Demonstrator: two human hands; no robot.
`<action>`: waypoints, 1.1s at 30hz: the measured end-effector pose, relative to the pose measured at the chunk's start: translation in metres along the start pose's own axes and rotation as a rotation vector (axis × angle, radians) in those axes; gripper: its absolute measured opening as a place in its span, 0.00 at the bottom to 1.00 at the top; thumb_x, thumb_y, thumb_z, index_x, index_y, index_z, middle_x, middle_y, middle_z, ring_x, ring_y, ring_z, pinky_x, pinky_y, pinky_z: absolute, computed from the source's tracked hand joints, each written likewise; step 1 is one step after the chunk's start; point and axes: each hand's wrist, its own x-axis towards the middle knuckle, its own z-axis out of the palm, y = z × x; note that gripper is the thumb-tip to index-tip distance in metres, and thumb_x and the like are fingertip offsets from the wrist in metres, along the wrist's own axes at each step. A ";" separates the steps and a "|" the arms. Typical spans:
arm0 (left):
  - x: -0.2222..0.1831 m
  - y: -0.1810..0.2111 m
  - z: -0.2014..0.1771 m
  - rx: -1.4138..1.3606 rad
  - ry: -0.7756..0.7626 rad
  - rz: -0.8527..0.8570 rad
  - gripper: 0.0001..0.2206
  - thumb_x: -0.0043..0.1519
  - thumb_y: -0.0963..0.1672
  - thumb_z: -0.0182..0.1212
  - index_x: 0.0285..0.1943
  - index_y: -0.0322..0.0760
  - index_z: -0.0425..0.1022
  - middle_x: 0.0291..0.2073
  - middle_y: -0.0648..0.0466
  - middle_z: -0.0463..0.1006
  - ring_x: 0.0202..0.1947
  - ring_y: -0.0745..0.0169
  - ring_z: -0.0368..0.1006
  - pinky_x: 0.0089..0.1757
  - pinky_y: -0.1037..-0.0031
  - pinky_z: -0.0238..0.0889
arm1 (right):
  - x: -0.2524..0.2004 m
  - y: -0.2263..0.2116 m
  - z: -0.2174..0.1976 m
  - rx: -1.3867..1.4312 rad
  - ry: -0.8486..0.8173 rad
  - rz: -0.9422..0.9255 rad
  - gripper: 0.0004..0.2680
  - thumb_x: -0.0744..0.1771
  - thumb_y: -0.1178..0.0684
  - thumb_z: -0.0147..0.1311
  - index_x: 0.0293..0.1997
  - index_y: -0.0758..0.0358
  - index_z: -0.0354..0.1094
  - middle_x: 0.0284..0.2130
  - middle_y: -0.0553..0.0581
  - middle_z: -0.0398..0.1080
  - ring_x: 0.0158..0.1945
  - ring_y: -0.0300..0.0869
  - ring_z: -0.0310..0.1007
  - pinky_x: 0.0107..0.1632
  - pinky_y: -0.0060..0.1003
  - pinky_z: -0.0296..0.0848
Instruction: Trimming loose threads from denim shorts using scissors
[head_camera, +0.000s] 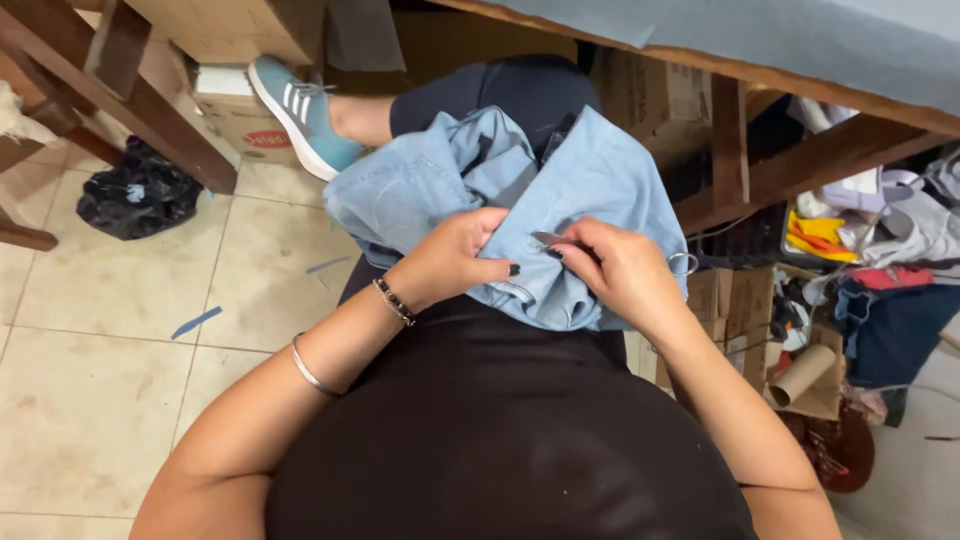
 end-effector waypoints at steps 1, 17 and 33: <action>-0.001 0.000 -0.001 0.003 0.023 -0.016 0.28 0.55 0.34 0.65 0.68 0.29 0.66 0.49 0.42 0.83 0.47 0.61 0.78 0.48 0.69 0.76 | 0.002 -0.001 0.002 -0.023 -0.027 0.003 0.06 0.69 0.48 0.57 0.42 0.57 0.72 0.30 0.63 0.77 0.38 0.61 0.78 0.40 0.52 0.76; 0.000 -0.021 -0.001 -0.029 0.076 0.043 0.26 0.54 0.33 0.63 0.65 0.29 0.71 0.45 0.44 0.84 0.43 0.65 0.78 0.44 0.74 0.76 | -0.003 0.012 0.016 -0.134 0.022 0.004 0.06 0.70 0.44 0.57 0.44 0.51 0.71 0.30 0.55 0.76 0.39 0.55 0.78 0.38 0.49 0.75; -0.016 0.013 0.009 0.005 0.067 0.090 0.23 0.57 0.36 0.65 0.64 0.30 0.71 0.43 0.47 0.84 0.43 0.69 0.76 0.45 0.74 0.75 | 0.005 0.036 -0.023 0.389 0.438 -0.047 0.05 0.76 0.57 0.46 0.47 0.64 0.67 0.24 0.54 0.66 0.28 0.37 0.66 0.34 0.31 0.67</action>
